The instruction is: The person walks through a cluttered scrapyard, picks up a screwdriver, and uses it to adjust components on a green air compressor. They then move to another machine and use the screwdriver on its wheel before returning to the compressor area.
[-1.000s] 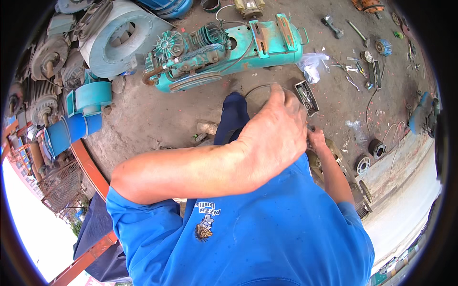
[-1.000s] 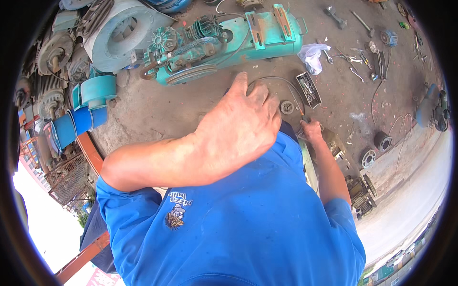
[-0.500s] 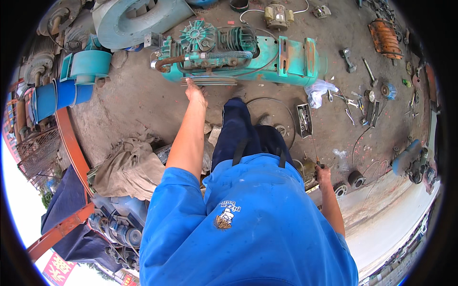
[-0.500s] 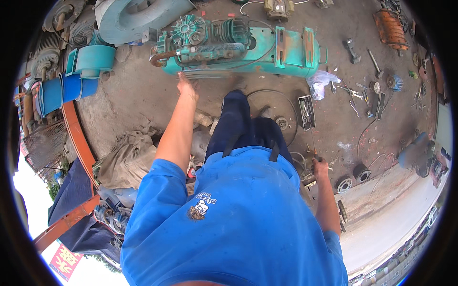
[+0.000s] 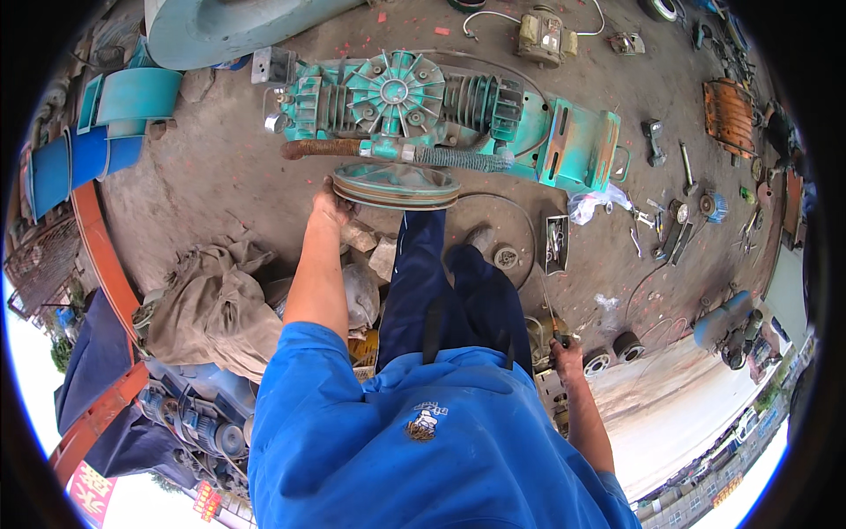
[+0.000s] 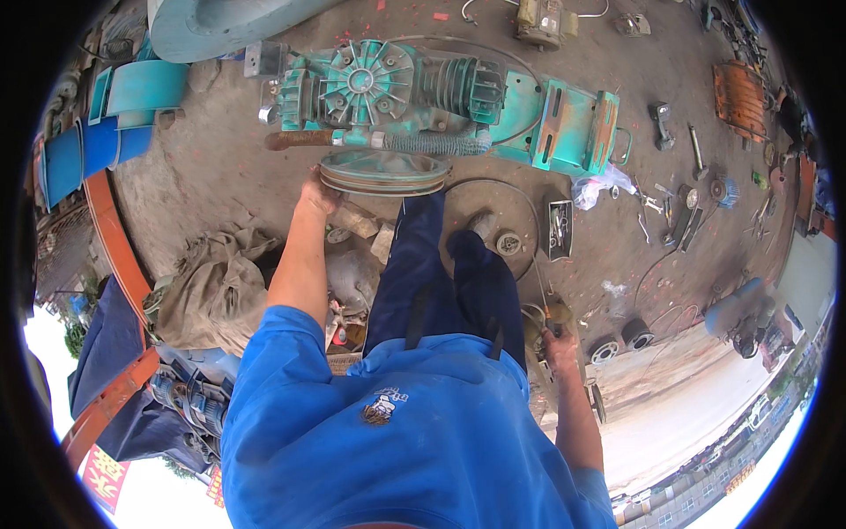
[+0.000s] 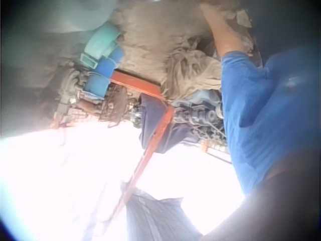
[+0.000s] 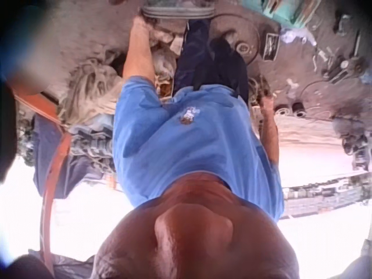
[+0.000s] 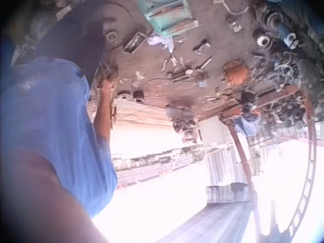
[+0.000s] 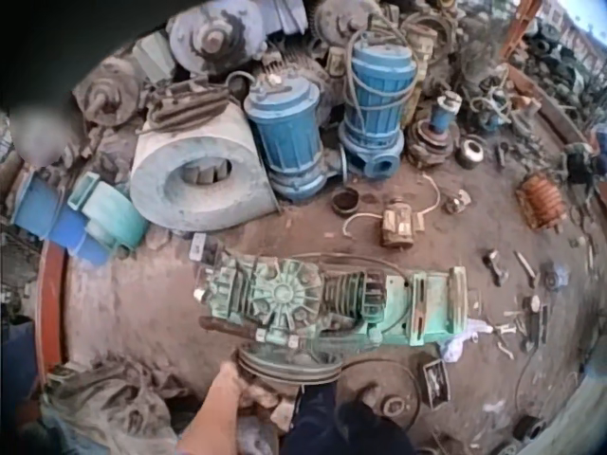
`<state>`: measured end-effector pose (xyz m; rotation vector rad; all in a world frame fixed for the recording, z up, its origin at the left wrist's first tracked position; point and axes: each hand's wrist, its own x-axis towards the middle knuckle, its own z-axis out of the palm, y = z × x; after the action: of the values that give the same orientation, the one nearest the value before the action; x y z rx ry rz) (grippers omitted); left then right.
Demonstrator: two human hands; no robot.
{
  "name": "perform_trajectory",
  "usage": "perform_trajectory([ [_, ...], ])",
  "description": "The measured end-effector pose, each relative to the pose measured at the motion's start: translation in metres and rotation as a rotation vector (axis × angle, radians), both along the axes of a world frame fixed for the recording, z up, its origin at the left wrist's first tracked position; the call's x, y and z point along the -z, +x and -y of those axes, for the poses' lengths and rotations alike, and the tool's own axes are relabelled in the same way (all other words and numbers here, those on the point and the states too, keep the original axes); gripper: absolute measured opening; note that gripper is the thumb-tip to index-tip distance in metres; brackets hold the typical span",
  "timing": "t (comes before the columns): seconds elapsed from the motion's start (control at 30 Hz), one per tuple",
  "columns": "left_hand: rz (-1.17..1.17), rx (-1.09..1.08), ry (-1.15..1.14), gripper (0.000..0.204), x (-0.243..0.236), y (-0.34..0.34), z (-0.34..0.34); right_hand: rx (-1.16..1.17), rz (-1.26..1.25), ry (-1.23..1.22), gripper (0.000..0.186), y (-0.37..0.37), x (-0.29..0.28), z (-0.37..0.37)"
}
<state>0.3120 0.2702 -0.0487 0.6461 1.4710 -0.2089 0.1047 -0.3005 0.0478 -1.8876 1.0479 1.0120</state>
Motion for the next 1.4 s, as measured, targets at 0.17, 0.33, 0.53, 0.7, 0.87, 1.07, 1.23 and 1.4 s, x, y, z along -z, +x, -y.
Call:
perform_trajectory([
  [0.17,-0.035,0.318,0.580,0.037,-0.012,-0.021,0.033,-0.091,0.019,-0.036,0.021,0.010,0.007,-0.003],
  [0.33,0.229,1.002,1.449,0.067,-0.061,-0.045,0.094,-0.094,-0.035,0.000,0.024,0.081,-0.022,-0.045],
  [0.53,0.175,1.099,1.640,0.073,-0.050,-0.044,0.087,-0.218,-0.059,-0.046,0.024,0.124,-0.021,-0.056],
  [0.7,0.167,0.992,1.728,0.057,-0.019,-0.044,0.074,-0.261,-0.147,-0.069,0.028,0.131,-0.017,-0.058],
  [0.87,0.613,-0.354,0.191,0.038,0.087,-0.062,0.054,-0.271,-0.152,-0.048,0.022,0.103,0.000,-0.046],
  [1.07,0.886,-0.634,-0.468,0.037,0.136,-0.034,0.147,-0.184,-0.227,-0.020,0.021,0.092,-0.004,-0.059],
  [1.23,0.499,-0.512,-0.833,0.028,0.022,-0.022,0.224,-0.171,-0.230,-0.030,0.032,0.069,-0.001,-0.039],
  [1.4,0.741,-0.183,-0.618,0.061,-0.091,-0.064,0.143,-0.176,-0.197,-0.035,0.023,0.072,0.002,-0.043],
])
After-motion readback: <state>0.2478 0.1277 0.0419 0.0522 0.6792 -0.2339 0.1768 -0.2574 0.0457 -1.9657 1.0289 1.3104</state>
